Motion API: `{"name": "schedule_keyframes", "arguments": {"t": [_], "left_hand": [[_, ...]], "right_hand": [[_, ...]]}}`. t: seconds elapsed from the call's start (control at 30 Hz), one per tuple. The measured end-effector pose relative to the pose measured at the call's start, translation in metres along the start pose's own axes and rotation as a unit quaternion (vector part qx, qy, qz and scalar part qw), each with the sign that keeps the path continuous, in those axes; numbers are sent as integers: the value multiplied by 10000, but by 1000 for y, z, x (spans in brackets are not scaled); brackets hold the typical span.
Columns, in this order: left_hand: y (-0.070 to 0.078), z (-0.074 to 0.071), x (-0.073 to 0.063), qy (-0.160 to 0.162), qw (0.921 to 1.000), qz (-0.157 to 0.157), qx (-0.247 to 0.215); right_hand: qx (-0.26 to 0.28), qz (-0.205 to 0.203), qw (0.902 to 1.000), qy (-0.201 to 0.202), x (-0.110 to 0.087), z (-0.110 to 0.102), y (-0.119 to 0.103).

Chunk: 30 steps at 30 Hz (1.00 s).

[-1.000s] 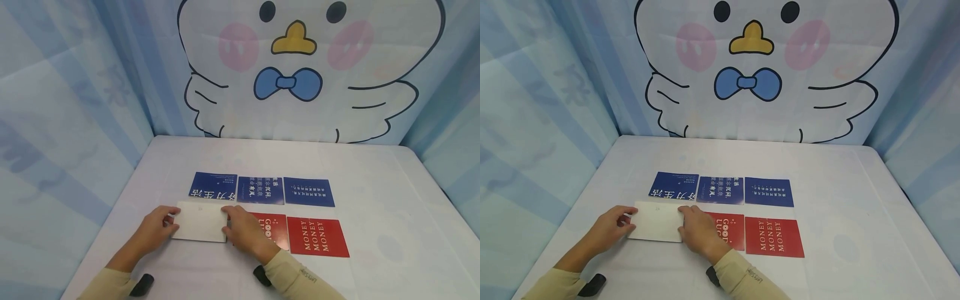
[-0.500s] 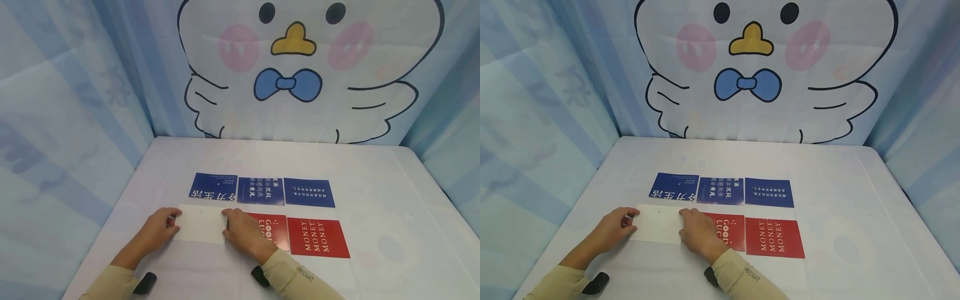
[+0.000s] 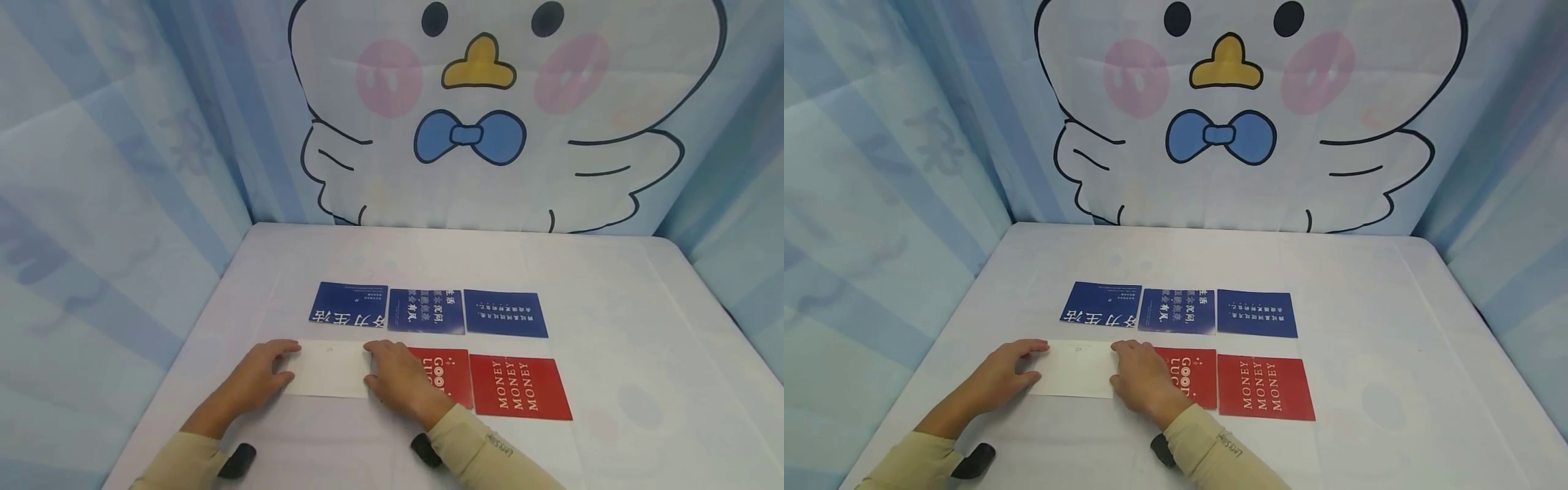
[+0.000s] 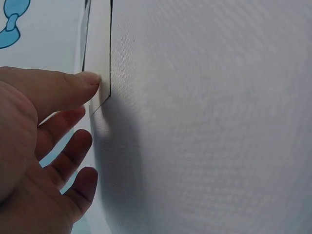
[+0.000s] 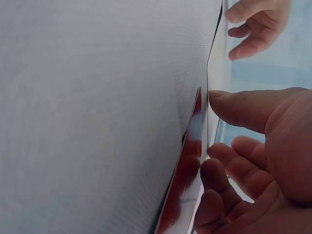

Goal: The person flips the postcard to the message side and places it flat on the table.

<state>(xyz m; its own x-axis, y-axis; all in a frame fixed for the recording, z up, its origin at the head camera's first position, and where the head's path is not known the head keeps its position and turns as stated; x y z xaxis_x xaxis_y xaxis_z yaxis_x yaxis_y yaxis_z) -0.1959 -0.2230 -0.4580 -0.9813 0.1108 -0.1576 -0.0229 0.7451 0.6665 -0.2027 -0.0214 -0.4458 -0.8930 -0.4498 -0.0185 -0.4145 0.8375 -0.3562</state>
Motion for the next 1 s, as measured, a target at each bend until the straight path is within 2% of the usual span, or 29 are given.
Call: {"name": "schedule_keyframes", "arguments": {"t": [0.4, 0.53, 0.63, 0.77, 1.0], "left_hand": [[-3, 2, 3, -111, 9997, -19, 211], [2, 2, 2, -27, 9998, 146, 154], [12, 2, -2, 20, 9993, 345, 127], [33, 6, -7, -60, 9983, 540, 232], [75, 27, -8, -409, 9944, 971, -49]], "right_hand": [[112, -24, 9998, -168, 0, 1, 1], [270, -42, 9995, -126, -2, -1, 1], [503, -32, 9987, -83, -9, -8, 6], [815, -95, 9966, -25, -24, -21, 20], [980, -404, 9942, 169, -52, -48, 51]]}}
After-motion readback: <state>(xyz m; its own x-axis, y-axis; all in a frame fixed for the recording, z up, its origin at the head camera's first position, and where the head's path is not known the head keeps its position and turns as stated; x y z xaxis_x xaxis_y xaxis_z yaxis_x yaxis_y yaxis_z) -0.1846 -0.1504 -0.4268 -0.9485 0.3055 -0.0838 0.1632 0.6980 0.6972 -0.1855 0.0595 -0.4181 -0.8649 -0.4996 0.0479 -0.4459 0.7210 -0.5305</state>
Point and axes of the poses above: each hand's wrist, its own x-axis towards the middle knuckle, its own z-axis out of the palm, y = z × x, the point moved 10 cm from there along x, towards the middle knuckle, and after that the axes turned 10 degrees about -x, right-handed, at the moved point
